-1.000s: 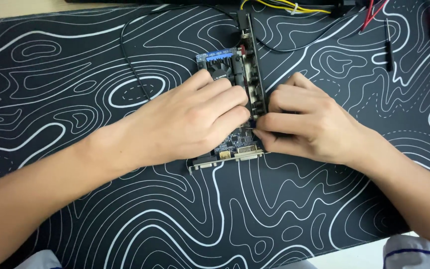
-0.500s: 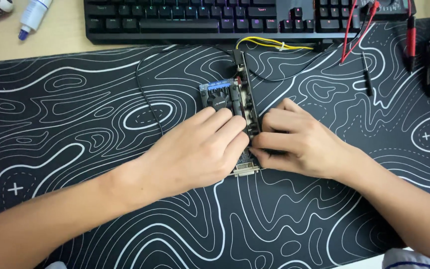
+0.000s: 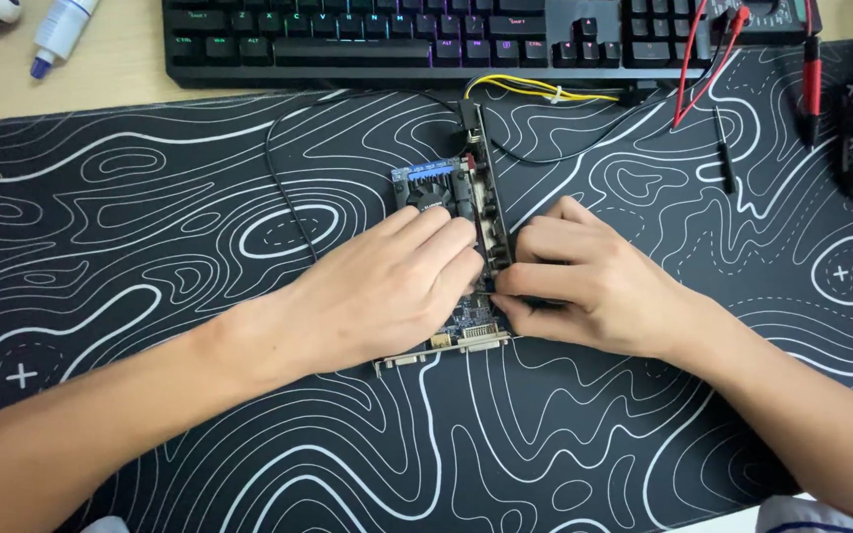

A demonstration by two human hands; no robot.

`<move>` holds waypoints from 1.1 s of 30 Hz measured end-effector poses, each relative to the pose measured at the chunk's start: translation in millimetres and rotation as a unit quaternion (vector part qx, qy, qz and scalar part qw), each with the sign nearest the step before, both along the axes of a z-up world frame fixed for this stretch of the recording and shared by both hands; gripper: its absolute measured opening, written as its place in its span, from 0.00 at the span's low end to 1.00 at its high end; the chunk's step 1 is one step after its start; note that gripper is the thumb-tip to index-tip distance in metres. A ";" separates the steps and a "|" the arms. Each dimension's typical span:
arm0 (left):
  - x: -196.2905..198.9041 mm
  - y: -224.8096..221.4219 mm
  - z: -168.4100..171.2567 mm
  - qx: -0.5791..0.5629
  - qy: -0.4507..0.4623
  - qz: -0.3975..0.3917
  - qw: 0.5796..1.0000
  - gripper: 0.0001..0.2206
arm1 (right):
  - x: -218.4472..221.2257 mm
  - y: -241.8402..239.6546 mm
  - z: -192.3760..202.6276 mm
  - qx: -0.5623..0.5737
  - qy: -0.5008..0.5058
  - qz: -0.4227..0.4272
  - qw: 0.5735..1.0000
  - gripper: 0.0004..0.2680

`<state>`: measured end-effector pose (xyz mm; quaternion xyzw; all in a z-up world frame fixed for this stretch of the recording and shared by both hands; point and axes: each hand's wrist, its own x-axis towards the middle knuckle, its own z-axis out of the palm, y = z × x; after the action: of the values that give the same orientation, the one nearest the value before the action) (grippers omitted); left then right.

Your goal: Repair and inspect a graphics card connected to a riser card using a probe tool

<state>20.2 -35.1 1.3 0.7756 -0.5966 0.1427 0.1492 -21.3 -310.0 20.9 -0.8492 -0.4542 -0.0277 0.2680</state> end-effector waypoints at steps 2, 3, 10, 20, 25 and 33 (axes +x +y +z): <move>-0.9 -0.3 -1.2 -0.005 0.005 0.000 1.000 0.12 | -0.2 -0.4 0.2 0.000 0.005 -0.001 1.000 0.03; -1.2 -0.1 -1.6 -0.009 0.009 0.002 1.000 0.12 | -0.3 -0.4 0.2 0.000 0.008 -0.001 1.000 0.03; -5.2 0.6 -1.9 -0.002 0.050 0.006 0.999 0.10 | -0.6 1.2 -2.7 0.014 0.016 -0.004 1.000 0.05; -2.3 0.8 -3.3 -0.008 0.028 -0.001 1.000 0.12 | 1.9 0.6 -1.0 0.024 0.010 0.011 1.000 0.03; -4.8 -0.1 -2.6 -0.001 0.029 0.010 1.000 0.11 | 1.9 3.2 -3.4 0.042 0.024 0.006 0.999 0.03; -1.4 1.8 -7.5 -0.011 0.055 -0.003 0.998 0.11 | 3.3 2.8 0.9 0.054 0.027 0.016 0.998 0.04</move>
<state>18.8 -33.2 -6.2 0.7786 -0.5883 0.1060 0.1910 -18.0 -307.2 21.8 -0.8267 -0.4580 -0.0247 0.3259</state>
